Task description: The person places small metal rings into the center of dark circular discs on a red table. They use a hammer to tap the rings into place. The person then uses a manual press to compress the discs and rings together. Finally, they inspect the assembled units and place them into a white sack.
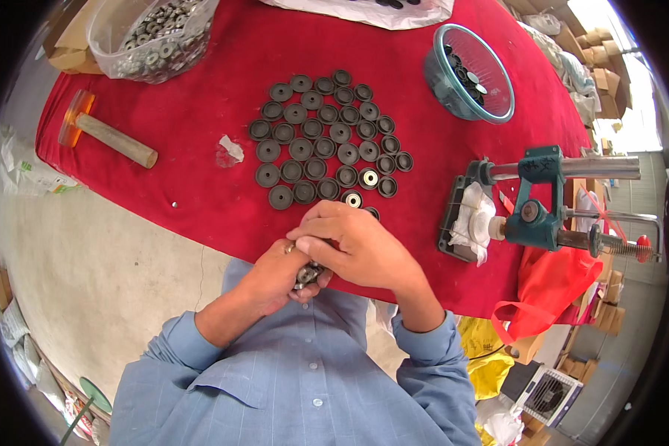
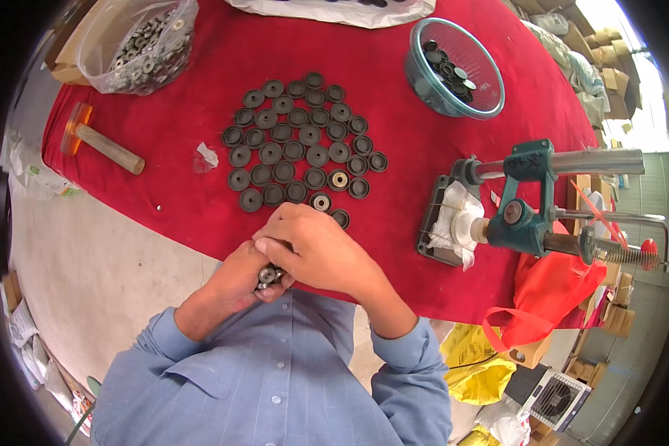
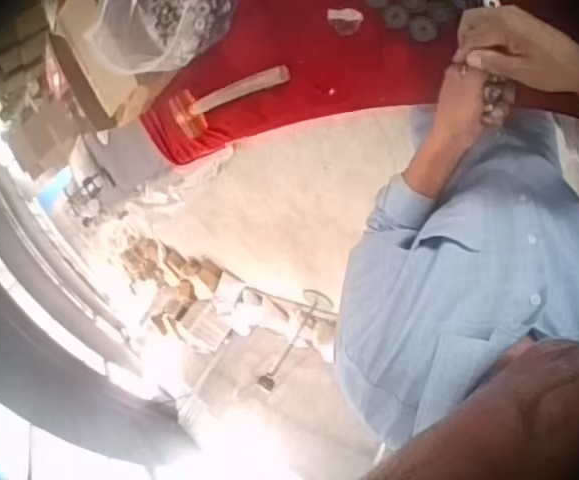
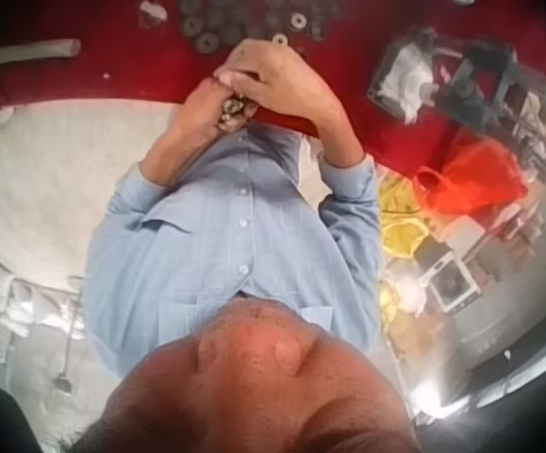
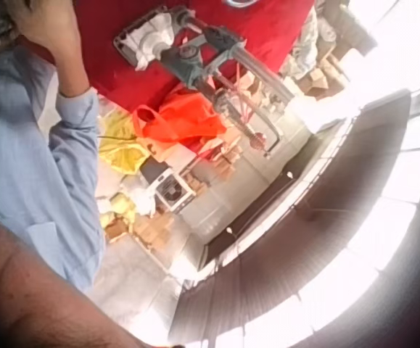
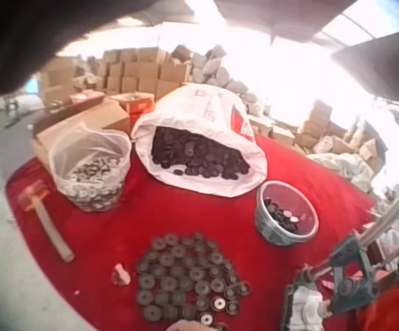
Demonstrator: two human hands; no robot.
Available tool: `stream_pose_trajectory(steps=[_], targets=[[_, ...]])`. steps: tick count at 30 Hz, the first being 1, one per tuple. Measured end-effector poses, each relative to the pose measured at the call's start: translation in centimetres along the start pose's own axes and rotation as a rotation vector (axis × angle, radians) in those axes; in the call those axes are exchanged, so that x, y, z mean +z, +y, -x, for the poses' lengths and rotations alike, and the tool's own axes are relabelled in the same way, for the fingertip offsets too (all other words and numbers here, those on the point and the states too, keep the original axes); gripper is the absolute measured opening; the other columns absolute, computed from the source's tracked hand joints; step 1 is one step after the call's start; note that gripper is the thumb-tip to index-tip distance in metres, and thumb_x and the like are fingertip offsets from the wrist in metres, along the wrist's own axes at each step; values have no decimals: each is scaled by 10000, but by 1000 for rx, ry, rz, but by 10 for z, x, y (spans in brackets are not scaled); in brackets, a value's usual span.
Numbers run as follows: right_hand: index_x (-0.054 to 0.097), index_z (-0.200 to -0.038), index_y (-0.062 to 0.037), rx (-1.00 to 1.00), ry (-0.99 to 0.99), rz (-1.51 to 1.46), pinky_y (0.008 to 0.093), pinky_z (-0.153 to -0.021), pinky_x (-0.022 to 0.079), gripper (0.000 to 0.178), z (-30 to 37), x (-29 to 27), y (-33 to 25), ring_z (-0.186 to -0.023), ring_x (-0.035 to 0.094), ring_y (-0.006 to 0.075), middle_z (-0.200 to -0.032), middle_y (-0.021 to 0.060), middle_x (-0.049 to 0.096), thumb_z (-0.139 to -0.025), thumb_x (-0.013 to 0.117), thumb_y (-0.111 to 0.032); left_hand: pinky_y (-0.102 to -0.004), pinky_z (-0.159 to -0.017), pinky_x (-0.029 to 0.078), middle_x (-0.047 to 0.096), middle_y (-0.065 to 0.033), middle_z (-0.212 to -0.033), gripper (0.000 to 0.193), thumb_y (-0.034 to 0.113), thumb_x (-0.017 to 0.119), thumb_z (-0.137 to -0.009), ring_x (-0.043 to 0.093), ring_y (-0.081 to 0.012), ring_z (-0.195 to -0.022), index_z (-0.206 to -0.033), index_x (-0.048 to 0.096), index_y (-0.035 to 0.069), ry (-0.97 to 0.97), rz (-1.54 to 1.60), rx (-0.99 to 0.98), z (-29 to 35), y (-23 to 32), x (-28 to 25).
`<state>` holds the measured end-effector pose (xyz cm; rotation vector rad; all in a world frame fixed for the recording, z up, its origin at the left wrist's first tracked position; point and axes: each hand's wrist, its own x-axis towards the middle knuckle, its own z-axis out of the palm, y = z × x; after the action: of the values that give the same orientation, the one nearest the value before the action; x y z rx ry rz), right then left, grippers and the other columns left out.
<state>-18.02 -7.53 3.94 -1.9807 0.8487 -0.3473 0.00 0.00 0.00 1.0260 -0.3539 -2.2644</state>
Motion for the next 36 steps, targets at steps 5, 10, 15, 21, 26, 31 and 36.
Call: stream_pose_trajectory(steps=[5,10,15,21,26,31,36], targets=[[821,-1124,-9,151,-199,-214,344,-705,587,289,-2,-17,-7,-841,733,199,-998,105,740,-892,846,-180,-249,-452,347,616,-29,-747,398,411,570,-1121,537,-80,-558,-987,656,47,-123,-317,-47,6,0,-2],[829,-1061,6,216,-120,-391,336,-651,586,238,-4,-5,2,-729,719,191,-923,126,738,-915,822,-182,-234,-441,331,615,-61,-779,335,335,579,-1126,525,-78,-548,-1091,656,12,-134,-44,-162,5,4,-7],[815,-1047,29,408,-217,-608,286,-613,596,211,-9,-6,3,-750,744,156,-926,130,741,-934,798,-148,-236,-443,335,609,-77,-780,355,335,590,-1120,501,-80,-518,-1073,671,-8,-206,18,-195,4,2,-10],[787,-1079,59,280,-363,-475,305,-777,627,196,-19,-12,15,-899,766,163,-993,100,742,-917,803,-51,-240,-446,345,610,-67,-774,389,364,661,-1076,503,-81,-519,-1066,680,-24,-251,-76,-205,3,1,-13],[789,-1031,46,218,-309,-401,293,-745,611,164,-19,-11,11,-860,752,155,-982,94,756,-886,798,-28,-237,-455,358,611,-66,-768,381,354,685,-1060,508,-80,-529,-1078,683,-27,-285,-69,-219,2,3,-15],[762,-1073,20,181,-221,-371,287,-744,605,189,-16,-9,5,-847,741,143,-981,84,754,-886,790,2,-229,-435,349,642,-60,-792,370,351,659,-1072,541,-85,-534,-1136,679,-12,-292,-27,-212,3,1,-20],[723,-1120,-11,177,335,-237,339,-726,609,255,-26,21,-7,-823,752,199,-970,103,740,-874,788,-23,-231,-420,359,676,-118,-840,382,339,510,-1137,582,-114,-542,-1161,670,-8,-159,171,-88,21,12,-24]])
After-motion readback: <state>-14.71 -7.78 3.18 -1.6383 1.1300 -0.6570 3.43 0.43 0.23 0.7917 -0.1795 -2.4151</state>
